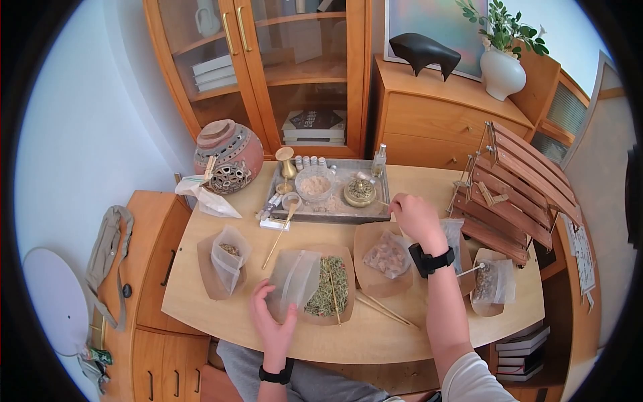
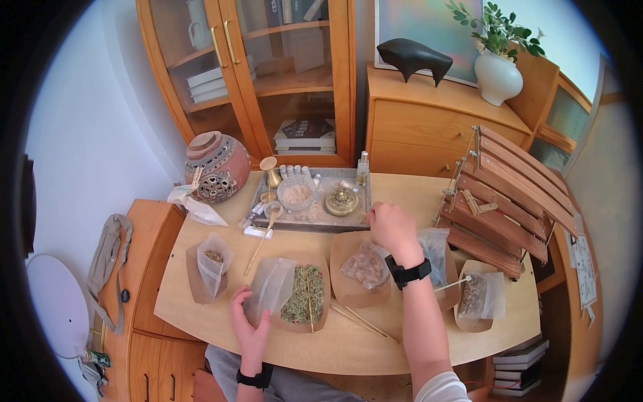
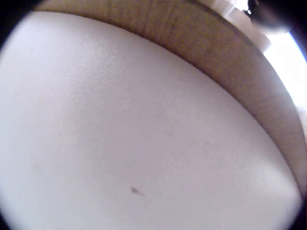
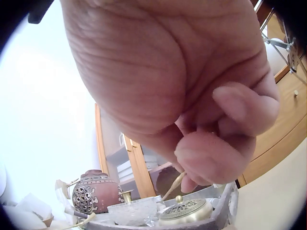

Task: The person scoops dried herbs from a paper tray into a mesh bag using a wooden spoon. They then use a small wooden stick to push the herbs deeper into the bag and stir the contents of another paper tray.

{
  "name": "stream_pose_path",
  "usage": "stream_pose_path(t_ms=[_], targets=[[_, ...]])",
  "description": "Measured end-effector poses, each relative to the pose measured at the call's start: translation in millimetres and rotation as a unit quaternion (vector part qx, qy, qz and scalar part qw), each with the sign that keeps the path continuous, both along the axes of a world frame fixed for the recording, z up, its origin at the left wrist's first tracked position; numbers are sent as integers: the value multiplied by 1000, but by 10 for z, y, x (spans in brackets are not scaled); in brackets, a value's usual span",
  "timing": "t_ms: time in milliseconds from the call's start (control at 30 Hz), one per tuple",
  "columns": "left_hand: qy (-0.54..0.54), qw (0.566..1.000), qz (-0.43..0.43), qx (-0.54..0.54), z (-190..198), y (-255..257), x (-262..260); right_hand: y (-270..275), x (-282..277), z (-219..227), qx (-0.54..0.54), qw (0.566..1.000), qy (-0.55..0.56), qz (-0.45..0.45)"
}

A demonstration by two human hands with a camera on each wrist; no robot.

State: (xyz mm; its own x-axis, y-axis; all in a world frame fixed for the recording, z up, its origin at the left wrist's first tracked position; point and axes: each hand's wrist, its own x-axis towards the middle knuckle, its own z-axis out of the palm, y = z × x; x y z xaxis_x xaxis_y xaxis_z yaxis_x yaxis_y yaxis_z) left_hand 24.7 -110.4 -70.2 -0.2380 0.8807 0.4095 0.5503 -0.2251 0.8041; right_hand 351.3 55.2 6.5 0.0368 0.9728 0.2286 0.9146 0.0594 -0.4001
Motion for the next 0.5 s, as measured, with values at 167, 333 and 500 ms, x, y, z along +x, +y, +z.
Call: stream_pose_path(t_ms=[167, 333, 500], targets=[[-3, 1000, -2, -1, 21, 1, 9, 8, -21, -27, 8, 1000, -18, -15], [-2, 1000, -2, -2, 11, 1, 3, 44, -19, -110, 23, 999, -42, -19], [-2, 1000, -2, -1, 8, 3, 2, 39, -35, -83, 32, 999, -25, -26]])
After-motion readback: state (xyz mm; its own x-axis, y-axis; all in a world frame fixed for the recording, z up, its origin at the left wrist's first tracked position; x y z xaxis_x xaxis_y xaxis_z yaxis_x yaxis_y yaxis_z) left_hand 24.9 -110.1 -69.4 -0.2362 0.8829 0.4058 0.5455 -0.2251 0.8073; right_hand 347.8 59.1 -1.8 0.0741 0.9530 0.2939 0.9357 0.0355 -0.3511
